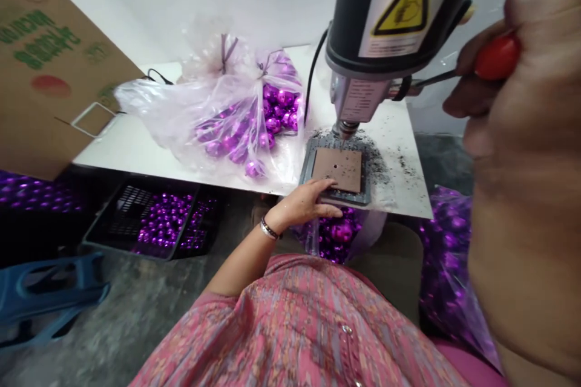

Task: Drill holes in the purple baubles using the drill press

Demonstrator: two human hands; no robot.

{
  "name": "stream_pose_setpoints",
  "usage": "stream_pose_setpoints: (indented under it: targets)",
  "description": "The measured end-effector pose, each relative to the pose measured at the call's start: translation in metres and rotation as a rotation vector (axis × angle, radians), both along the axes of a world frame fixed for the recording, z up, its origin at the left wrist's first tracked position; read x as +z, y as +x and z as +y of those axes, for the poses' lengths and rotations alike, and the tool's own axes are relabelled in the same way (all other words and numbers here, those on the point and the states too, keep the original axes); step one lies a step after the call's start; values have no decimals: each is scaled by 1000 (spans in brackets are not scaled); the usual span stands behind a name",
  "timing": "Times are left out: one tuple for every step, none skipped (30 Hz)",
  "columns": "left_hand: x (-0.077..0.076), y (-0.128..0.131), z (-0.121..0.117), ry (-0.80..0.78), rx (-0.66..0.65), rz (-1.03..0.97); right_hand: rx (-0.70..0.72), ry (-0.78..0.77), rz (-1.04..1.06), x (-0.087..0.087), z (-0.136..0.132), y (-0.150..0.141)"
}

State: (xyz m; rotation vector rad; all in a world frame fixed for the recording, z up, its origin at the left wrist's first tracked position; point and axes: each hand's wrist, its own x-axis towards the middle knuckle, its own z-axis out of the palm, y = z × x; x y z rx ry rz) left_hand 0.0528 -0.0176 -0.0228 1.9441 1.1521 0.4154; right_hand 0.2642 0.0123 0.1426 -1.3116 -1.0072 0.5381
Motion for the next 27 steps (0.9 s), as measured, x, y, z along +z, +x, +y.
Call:
stream_pose_setpoints:
  targets:
    - [0, -4, 4, 32, 62, 16, 2, 1, 10, -2, 0, 0]
    - [0, -9, 11, 82, 128, 43, 5, 11, 12, -4, 0, 0]
    - [1, -13, 18, 147, 192, 86, 13, 28, 6, -5, 0, 0]
    - [2, -18, 27, 219, 243, 146, 24, 49, 1, -7, 1, 0]
    - [5, -23, 36, 290, 278, 226, 34, 64, 2, -7, 1, 0]
    - [8, -27, 44, 347, 295, 322, 38, 66, 13, -8, 0, 0]
    - [11, -32, 52, 384, 308, 426, 35, 62, 29, -8, 0, -1]
    - [15, -36, 58, 404, 326, 526, 29, 55, 41, -8, -1, -1]
    - [18, -41, 62, 413, 363, 612, 21, 54, 47, -8, -2, -2]
    - [20, -45, 64, 418, 421, 674, 15, 60, 48, -9, -2, -2]
    - [22, -50, 63, 419, 498, 708, 13, 74, 45, -10, -3, -2]
    - [21, -54, 60, 416, 586, 715, 13, 90, 41, -12, -3, -1]
    - [18, -59, 55, 405, 677, 701, 18, 96, 31, -13, -3, -1]
    - [13, -63, 49, 380, 767, 673, 18, 99, 24, -15, -3, 0]
    - [6, -67, 43, 351, 849, 634, 14, 99, 16, -17, -3, 0]
    - [-1, -71, 37, 325, 921, 587, 13, 96, 5, -18, -3, 1]
    - [-10, -75, 32, 308, 984, 537, 11, 96, -3, -19, -3, 1]
    - [-17, -78, 30, 317, 1025, 481, 14, 94, -2, -19, -4, 1]
    - [-23, -82, 30, 335, 1043, 417, 15, 93, 9, -19, -4, 0]
    - [-28, -85, 31, 350, 1059, 345, 17, 84, 26, -19, -5, 0]
    - [-30, -89, 35, 358, 1070, 265, 16, 75, 41, -19, -6, -1]
    - [-31, -92, 39, 354, 1078, 176, 8, 73, 52, -19, -7, -1]
    - [-30, -95, 44, 341, 1084, 87, -5, 75, 59, -20, -7, -2]
    - [-29, -97, 48, 325, 1080, 10, -16, 80, 58, -22, -7, -1]
    - [-28, -98, 51, 312, 1064, -47, -24, 91, 52, -24, -6, -1]
    - [-28, -99, 54, 304, 1037, -77, -27, 108, 42, -26, -6, 0]
    - [-28, -99, 54, 301, 1006, -80, -27, 130, 26, -28, -5, 1]
